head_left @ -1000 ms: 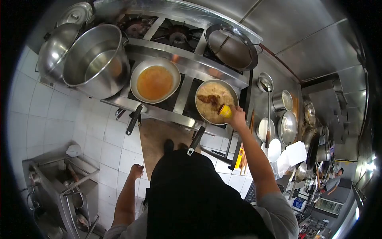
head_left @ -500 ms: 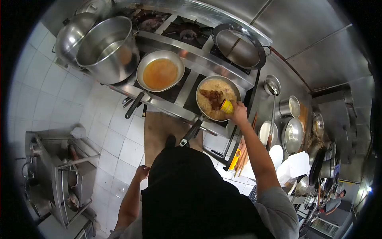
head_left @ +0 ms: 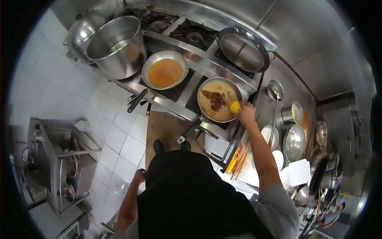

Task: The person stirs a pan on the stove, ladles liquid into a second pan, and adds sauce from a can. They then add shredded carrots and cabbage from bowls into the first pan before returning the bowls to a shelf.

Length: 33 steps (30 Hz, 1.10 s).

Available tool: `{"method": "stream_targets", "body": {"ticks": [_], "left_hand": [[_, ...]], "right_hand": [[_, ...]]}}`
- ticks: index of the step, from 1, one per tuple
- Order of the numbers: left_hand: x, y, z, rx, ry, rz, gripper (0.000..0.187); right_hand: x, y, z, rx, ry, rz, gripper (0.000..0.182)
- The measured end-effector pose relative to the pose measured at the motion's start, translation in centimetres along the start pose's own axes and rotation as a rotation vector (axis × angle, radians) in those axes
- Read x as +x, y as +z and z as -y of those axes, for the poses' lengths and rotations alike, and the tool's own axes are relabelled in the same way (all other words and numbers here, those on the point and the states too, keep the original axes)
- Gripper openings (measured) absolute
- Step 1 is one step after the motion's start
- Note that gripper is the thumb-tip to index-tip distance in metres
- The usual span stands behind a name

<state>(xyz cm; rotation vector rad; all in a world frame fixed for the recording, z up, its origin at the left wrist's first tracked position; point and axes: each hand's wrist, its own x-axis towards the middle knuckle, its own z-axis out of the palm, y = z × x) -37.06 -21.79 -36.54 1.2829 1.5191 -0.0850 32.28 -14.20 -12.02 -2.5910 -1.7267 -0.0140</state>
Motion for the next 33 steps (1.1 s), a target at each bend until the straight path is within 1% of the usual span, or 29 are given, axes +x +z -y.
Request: {"method": "stream_targets", "body": {"ticks": [2,3,4,5,6,7,8,9,10,11,12,13,14,16,17,18,19,20,21,22,23,24,25,26,27,28,30,32,33], "left_hand": [[-0.6,0.2,1.2,-0.110,0.036,-0.031,0.028],[-0.2,0.6,1.7,-0.358,-0.120,-0.029,0.027],[0.4,1.0,2.8,-0.365,-0.122,-0.033,0.027],[0.9,1.4,4.2,-0.254,-0.042,-0.058,0.028],[0.8,1.5,5.1,-0.142,0.036,-0.085,0.029],[-0.2,1.1,4.0,-0.149,0.032,-0.095,0.029],[-1.8,0.3,1.3,0.017,0.041,-0.112,0.030],[-3.2,-0.4,-0.1,0.188,0.048,-0.123,0.032],[-4.0,-0.9,-0.3,0.185,0.050,-0.127,0.032],[-4.3,-1.5,-0.7,0.212,0.052,-0.124,0.032],[-4.3,-1.9,-0.9,0.228,0.050,-0.135,0.033],[-5.2,-2.6,-2.1,0.151,-0.105,-0.091,0.033],[-6.5,-2.9,-2.7,0.134,-0.131,-0.103,0.033],[-7.6,-4.1,-3.6,-0.281,-0.204,-0.063,0.032],[-8.1,-4.5,-3.6,-0.297,-0.182,-0.068,0.030],[-8.6,-4.9,-3.1,-0.305,-0.159,-0.068,0.030],[-8.4,-5.4,-2.0,-0.199,-0.118,-0.071,0.032],[-8.1,-5.7,-0.9,-0.103,-0.113,-0.103,0.034],[-8.4,-6.3,-0.1,-0.135,-0.127,-0.123,0.036],[-8.6,-7.0,1.1,-0.151,-0.132,-0.127,0.038],[-7.0,-6.7,5.6,0.005,0.065,-0.143,0.039],[-6.2,-7.0,8.6,0.214,0.264,-0.177,0.039],[-5.5,-7.2,11.3,0.429,0.456,-0.255,0.039],[-6.7,-8.6,10.2,0.233,0.118,-0.119,0.035],[-6.9,-9.7,11.8,0.240,0.075,-0.076,0.034],[-5.9,-10.5,14.6,0.307,0.144,-0.035,0.033],[-3.4,-13.3,19.0,0.504,0.289,0.095,0.032],[-0.9,-16.4,21.3,0.753,0.457,0.257,0.030],[0.2,-17.8,21.5,0.900,0.569,0.324,0.030]], "right_hand": [[-0.7,-0.1,0.4,-0.018,0.022,0.042,0.073],[-0.8,-1.3,0.9,0.020,0.037,0.040,0.074],[-0.8,-2.5,1.2,0.056,0.053,0.037,0.074],[-0.9,-3.4,1.6,0.055,0.042,0.036,0.074],[-1.0,-4.2,2.1,0.129,0.039,-0.047,0.076],[-1.1,-4.5,2.7,0.206,0.037,-0.129,0.078],[-0.8,-3.6,2.6,0.211,0.024,-0.133,0.078],[-0.8,-1.7,1.7,0.148,0.081,-0.063,0.077],[-1.1,-1.3,1.7,0.082,0.141,0.005,0.077],[-1.1,-1.2,1.8,0.115,0.217,0.011,0.074],[-0.4,-1.7,2.2,0.119,0.191,-0.007,0.074],[-0.5,-1.8,2.2,0.136,0.165,-0.101,0.074],[-1.5,-1.8,2.2,0.155,0.142,-0.178,0.074],[-1.2,-2.5,3.3,0.280,0.108,-0.311,0.072],[-0.5,-0.6,2.4,0.244,0.107,-0.277,0.070],[-0.2,0.2,2.7,0.232,0.167,-0.207,0.069],[0.1,1.0,3.0,0.215,0.226,-0.136,0.068],[0.1,-0.5,3.9,0.218,0.355,-0.035,0.069],[-0.2,-1.7,5.0,0.223,0.387,-0.163,0.072],[-0.3,-2.3,6.3,0.221,0.417,-0.188,0.072],[-0.2,-2.8,7.2,0.348,0.346,-0.332,0.073],[-0.2,-2.9,7.2,0.460,0.281,-0.486,0.074],[0.1,-1.1,6.1,0.316,0.440,-0.310,0.071],[0.1,0.9,4.7,0.184,0.602,-0.116,0.069],[-0.7,1.3,4.6,0.253,0.637,-0.237,0.067],[-1.5,1.4,5.6,0.323,0.672,-0.368,0.066],[-5.2,-2.0,11.4,0.488,0.773,-0.606,0.060],[-10.3,-3.2,15.1,0.828,0.639,-0.731,0.056],[-12.9,-2.8,16.4,0.971,0.617,-0.750,0.054]]}}
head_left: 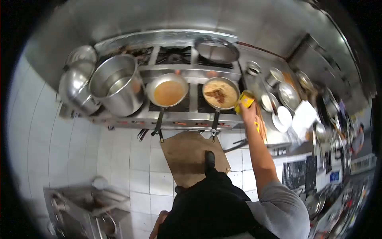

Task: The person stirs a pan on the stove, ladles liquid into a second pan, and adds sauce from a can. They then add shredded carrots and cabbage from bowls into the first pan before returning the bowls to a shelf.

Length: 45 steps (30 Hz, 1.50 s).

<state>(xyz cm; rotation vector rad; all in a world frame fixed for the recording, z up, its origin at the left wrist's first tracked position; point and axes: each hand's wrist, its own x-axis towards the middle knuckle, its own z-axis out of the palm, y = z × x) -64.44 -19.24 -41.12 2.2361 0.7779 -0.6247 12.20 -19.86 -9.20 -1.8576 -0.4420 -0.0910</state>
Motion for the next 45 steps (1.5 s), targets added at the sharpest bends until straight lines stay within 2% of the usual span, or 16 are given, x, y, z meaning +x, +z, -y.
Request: {"method": "stream_targets", "body": {"ticks": [3,5,6,11,13,14,17,19,22,23,24,28,31,36,39,45], "left_hand": [[0.7,-4.5,2.6,0.409,0.309,0.091,0.028],[2.7,-7.4,3.5,-0.416,-0.437,0.452,0.028],[4.0,-8.9,4.5,-0.646,-0.841,0.429,0.028],[10.0,-20.1,-5.7,-0.293,-0.157,0.369,0.036],[14.9,-20.8,-11.9,-0.285,0.080,0.404,0.035],[17.1,-21.1,-15.5,-0.276,0.160,0.409,0.035],[20.1,-22.6,-32.4,-0.312,0.073,0.481,0.028],[24.2,-18.9,-38.8,-0.541,0.391,0.515,0.027],[21.9,-17.1,-54.8,-0.349,0.409,0.605,0.029],[21.4,-16.1,-58.3,-0.296,0.434,0.662,0.029],[21.1,-14.8,-61.8,-0.269,0.481,0.710,0.031],[19.7,-10.0,-72.1,-0.130,0.664,0.880,0.036],[19.4,-7.5,-76.5,-0.063,0.715,1.016,0.036],[22.0,-3.3,-81.3,0.064,0.660,1.138,0.033],[24.2,-1.3,-84.0,0.168,0.543,1.216,0.032],[27.4,2.8,-94.4,0.350,0.585,1.281,0.031]], "right_hand": [[-10.3,-4.7,-0.9,0.109,0.039,0.126,0.053],[-17.6,-8.2,-4.4,0.036,0.207,0.291,0.055],[-20.8,-10.2,-5.1,0.109,0.280,0.329,0.055],[-36.2,-21.8,-15.1,0.174,0.669,0.160,0.051],[-40.8,-26.5,-15.4,-0.284,0.980,-0.064,0.051],[-43.0,-28.4,-16.9,-0.218,1.007,-0.158,0.052],[-46.9,-33.7,-19.3,-0.025,1.001,-0.266,0.053],[-49.8,-36.2,-22.7,0.193,0.899,-0.446,0.054],[-51.8,-38.7,-25.8,0.052,0.834,-0.619,0.055],[-49.6,-39.8,-22.1,0.065,0.939,-0.670,0.056],[-48.9,-40.7,-22.3,-0.088,0.888,-0.662,0.057],[-43.5,-43.9,-18.9,0.125,0.649,-0.800,0.071],[-40.8,-45.4,-17.9,0.058,0.606,-0.895,0.074],[-38.3,-48.3,-16.1,0.541,0.662,-1.068,0.073],[-38.1,-51.1,-18.6,0.338,0.637,-1.219,0.071],[-38.4,-60.9,-20.6,0.140,0.644,-1.494,0.063]]}}
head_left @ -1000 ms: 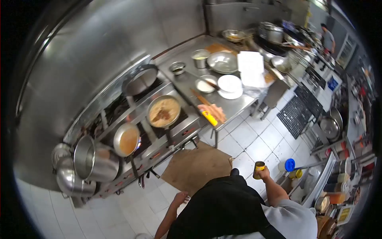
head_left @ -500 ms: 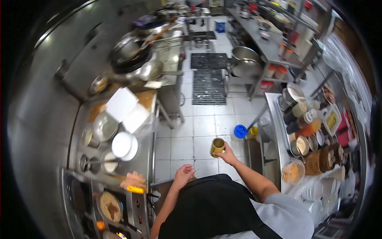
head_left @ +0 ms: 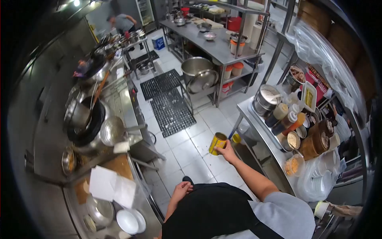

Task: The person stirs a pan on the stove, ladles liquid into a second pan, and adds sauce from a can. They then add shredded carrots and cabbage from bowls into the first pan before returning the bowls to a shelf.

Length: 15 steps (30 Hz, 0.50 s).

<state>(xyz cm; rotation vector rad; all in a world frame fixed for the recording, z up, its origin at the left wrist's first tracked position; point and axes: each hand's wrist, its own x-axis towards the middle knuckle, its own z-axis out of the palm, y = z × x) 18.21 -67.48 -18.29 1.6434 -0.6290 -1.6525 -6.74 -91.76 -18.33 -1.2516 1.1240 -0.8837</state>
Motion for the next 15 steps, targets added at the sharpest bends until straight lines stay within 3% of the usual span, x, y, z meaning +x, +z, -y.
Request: {"method": "stream_targets", "body": {"ticks": [4,6,15], "left_hand": [[5.2,-3.6,-6.8,0.037,-0.014,0.077,0.033],[8.3,-4.9,-9.4,0.187,0.092,0.181,0.033],[17.4,-2.1,-22.7,0.306,0.091,0.362,0.031]], "right_hand": [[5.0,-0.4,2.8,0.093,0.012,-0.128,0.062],[6.3,-0.6,2.5,0.076,-0.024,-0.233,0.063],[10.0,-0.7,-1.2,0.094,0.162,-0.343,0.061]]}}
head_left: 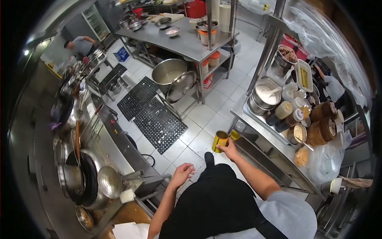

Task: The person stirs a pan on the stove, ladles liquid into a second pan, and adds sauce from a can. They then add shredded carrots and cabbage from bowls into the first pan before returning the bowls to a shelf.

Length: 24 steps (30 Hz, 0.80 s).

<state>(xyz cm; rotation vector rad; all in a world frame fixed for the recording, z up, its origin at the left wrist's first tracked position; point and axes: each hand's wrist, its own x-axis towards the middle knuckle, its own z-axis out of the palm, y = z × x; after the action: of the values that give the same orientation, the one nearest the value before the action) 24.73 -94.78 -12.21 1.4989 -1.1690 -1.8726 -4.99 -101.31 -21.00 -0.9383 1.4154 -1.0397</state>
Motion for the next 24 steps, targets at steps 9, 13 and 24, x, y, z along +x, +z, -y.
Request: {"method": "stream_targets", "body": {"ticks": [9,13,24], "left_hand": [[9.2,-1.6,-10.0,0.114,-0.013,0.089,0.030],[13.2,-2.4,-14.1,0.099,-0.007,0.097,0.031],[29.8,-9.7,-21.8,0.151,0.032,0.251,0.033]], "right_hand": [[13.3,2.1,4.7,0.094,0.135,0.070,0.063],[21.5,1.8,6.7,0.141,-0.012,-0.070,0.063],[36.6,-7.2,5.9,0.396,0.098,-0.728,0.060]]}}
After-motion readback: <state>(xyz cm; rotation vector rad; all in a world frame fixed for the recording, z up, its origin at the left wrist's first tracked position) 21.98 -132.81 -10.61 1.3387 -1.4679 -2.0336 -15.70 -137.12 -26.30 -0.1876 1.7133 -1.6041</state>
